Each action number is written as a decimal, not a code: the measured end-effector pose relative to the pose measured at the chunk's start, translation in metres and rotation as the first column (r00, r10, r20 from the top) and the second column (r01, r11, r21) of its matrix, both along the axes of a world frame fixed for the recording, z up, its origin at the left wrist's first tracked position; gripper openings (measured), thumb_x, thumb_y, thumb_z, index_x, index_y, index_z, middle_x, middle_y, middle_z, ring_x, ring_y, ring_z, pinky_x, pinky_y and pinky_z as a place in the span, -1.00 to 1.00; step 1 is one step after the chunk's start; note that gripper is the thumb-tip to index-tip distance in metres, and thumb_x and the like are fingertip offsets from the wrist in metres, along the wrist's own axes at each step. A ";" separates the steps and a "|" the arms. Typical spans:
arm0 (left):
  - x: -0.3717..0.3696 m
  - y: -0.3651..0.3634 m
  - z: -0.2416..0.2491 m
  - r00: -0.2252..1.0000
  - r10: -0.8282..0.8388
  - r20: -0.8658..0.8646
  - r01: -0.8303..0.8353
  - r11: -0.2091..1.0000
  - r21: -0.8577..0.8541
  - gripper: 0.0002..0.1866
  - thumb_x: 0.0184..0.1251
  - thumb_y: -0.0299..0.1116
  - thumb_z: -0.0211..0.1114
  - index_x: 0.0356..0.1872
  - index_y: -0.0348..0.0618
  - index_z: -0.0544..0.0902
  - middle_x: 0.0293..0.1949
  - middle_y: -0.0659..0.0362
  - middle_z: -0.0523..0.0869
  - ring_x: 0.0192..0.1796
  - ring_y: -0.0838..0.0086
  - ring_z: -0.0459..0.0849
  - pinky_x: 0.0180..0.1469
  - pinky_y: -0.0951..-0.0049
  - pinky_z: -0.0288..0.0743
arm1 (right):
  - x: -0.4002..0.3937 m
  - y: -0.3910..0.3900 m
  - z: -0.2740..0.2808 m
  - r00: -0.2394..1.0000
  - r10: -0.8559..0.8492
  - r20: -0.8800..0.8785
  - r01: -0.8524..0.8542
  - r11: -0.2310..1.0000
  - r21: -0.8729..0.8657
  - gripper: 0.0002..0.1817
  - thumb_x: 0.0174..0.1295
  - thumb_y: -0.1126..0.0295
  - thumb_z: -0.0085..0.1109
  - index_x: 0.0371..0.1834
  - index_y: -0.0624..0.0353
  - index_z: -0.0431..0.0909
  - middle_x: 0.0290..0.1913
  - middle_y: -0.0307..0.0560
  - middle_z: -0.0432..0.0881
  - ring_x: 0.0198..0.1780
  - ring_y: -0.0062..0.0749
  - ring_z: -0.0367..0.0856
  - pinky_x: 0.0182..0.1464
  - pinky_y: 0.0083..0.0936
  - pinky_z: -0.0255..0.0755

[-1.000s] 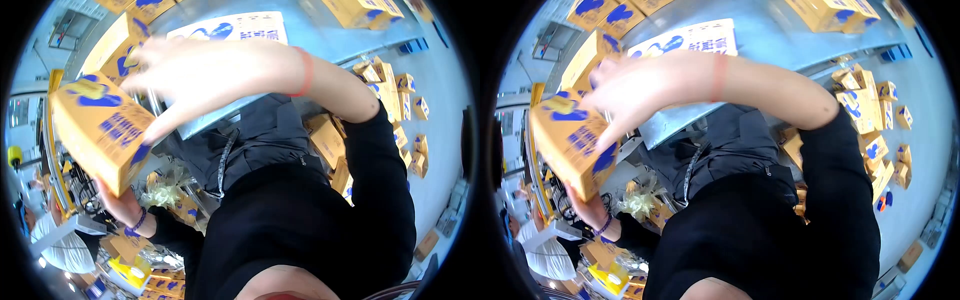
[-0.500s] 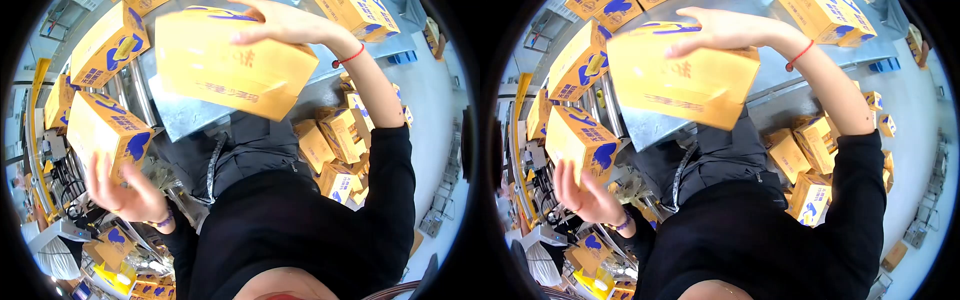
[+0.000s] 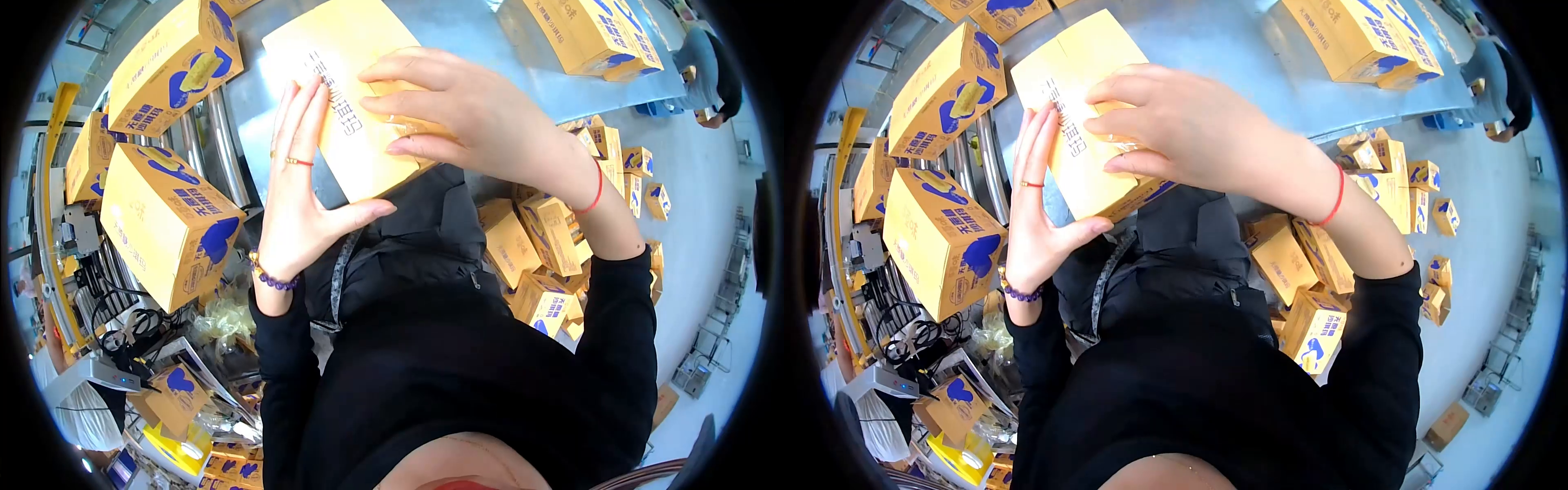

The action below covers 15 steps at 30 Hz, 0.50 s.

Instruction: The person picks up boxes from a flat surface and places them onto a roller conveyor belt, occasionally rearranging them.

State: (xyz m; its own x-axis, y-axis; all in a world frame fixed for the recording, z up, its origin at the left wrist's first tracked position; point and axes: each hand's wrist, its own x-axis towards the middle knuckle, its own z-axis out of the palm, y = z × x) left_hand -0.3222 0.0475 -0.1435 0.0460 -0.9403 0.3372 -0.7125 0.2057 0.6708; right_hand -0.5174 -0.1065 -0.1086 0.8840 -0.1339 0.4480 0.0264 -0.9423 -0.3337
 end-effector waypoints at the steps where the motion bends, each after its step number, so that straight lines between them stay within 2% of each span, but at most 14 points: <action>1: 0.000 -0.001 -0.003 1.000 0.000 0.009 0.000 1.000 -0.026 0.21 -0.21 -0.06 0.70 0.54 -0.26 0.26 0.57 -0.06 0.23 0.66 0.00 0.00 0.61 0.08 0.00 | -0.001 0.003 0.002 1.000 -0.009 -0.021 0.009 1.000 0.002 -0.69 0.23 0.31 0.37 0.02 0.14 0.67 0.14 -0.02 0.62 0.22 -0.09 0.54 0.25 -0.26 0.45; 3: 0.000 -0.002 -0.006 1.000 0.012 0.019 -0.011 0.998 -0.060 0.17 -0.18 -0.09 0.67 0.53 -0.26 0.27 0.57 -0.06 0.24 0.66 -0.01 0.02 0.61 0.08 0.00 | -0.001 0.008 0.006 0.999 -0.009 -0.040 0.009 1.000 0.001 -0.73 0.19 0.33 0.39 -0.06 0.13 0.67 0.09 -0.08 0.63 0.16 -0.13 0.56 0.20 -0.28 0.48; 5: -0.001 -0.002 -0.008 1.000 0.018 0.014 -0.017 0.998 -0.067 0.16 -0.17 -0.09 0.66 0.53 -0.26 0.27 0.57 -0.06 0.24 0.65 -0.01 0.03 0.61 0.08 0.00 | 0.001 0.012 0.010 0.994 -0.094 -0.054 0.096 0.995 0.038 -0.82 0.17 0.36 0.38 -0.21 0.13 0.63 -0.04 -0.12 0.65 0.09 -0.17 0.57 0.07 -0.31 0.50; 9: -0.003 -0.002 -0.008 1.000 0.023 0.014 -0.022 0.996 -0.090 0.12 -0.13 -0.12 0.64 0.53 -0.25 0.28 0.56 -0.08 0.24 0.65 -0.04 0.03 0.61 0.07 0.01 | 0.006 0.009 0.013 0.987 -0.094 -0.129 0.103 0.993 0.063 -0.85 0.18 0.41 0.35 -0.26 0.15 0.58 -0.17 -0.08 0.65 -0.03 -0.12 0.61 -0.07 -0.30 0.52; 11: -0.004 -0.002 -0.010 0.999 0.019 0.040 -0.015 0.995 -0.101 0.11 -0.12 -0.15 0.63 0.54 -0.21 0.28 0.56 -0.11 0.22 0.64 -0.10 0.02 0.61 0.03 0.02 | 0.010 0.015 0.020 0.976 -0.125 -0.179 0.177 0.934 0.312 -0.86 0.18 0.46 0.33 -0.28 0.17 0.54 -0.31 -0.04 0.62 -0.18 -0.05 0.63 -0.17 -0.25 0.51; 12: -0.006 -0.002 -0.010 0.999 0.019 0.031 -0.015 0.993 -0.119 0.11 -0.12 -0.17 0.63 0.55 -0.19 0.26 0.57 -0.12 0.20 0.64 -0.13 0.03 0.60 0.01 0.04 | 0.012 0.016 0.024 0.980 -0.109 -0.164 0.155 0.941 0.302 -0.86 0.18 0.46 0.33 -0.28 0.17 0.54 -0.31 -0.04 0.62 -0.18 -0.05 0.63 -0.17 -0.25 0.51; 14: -0.009 -0.002 -0.011 0.999 0.030 -0.020 -0.033 0.989 -0.143 0.13 -0.11 -0.19 0.63 0.56 -0.20 0.23 0.56 -0.14 0.19 0.63 -0.14 0.03 0.59 0.01 0.06 | 0.014 0.014 0.030 0.957 -0.099 -0.271 0.203 0.898 0.390 -0.86 0.15 0.50 0.33 -0.29 0.19 0.54 -0.37 -0.01 0.60 -0.29 0.00 0.63 -0.21 -0.22 0.50; 15: -0.009 -0.002 -0.012 0.999 0.030 -0.025 -0.034 0.987 -0.158 0.14 -0.11 -0.20 0.63 0.57 -0.22 0.21 0.56 -0.15 0.19 0.63 -0.16 0.03 0.59 0.01 0.07 | 0.016 0.010 0.032 0.969 -0.020 -0.247 0.111 0.928 0.357 -0.85 0.11 0.54 0.33 -0.30 0.19 0.54 -0.36 -0.02 0.58 -0.25 -0.04 0.62 -0.20 -0.26 0.49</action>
State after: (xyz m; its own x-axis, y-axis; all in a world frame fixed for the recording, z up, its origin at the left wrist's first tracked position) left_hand -0.3312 0.0455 -0.1557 0.0845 -0.8731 0.4801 -0.7055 0.2878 0.6477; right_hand -0.5018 -0.0965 -0.0769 0.9410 -0.3093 0.1373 -0.1528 -0.7503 -0.6432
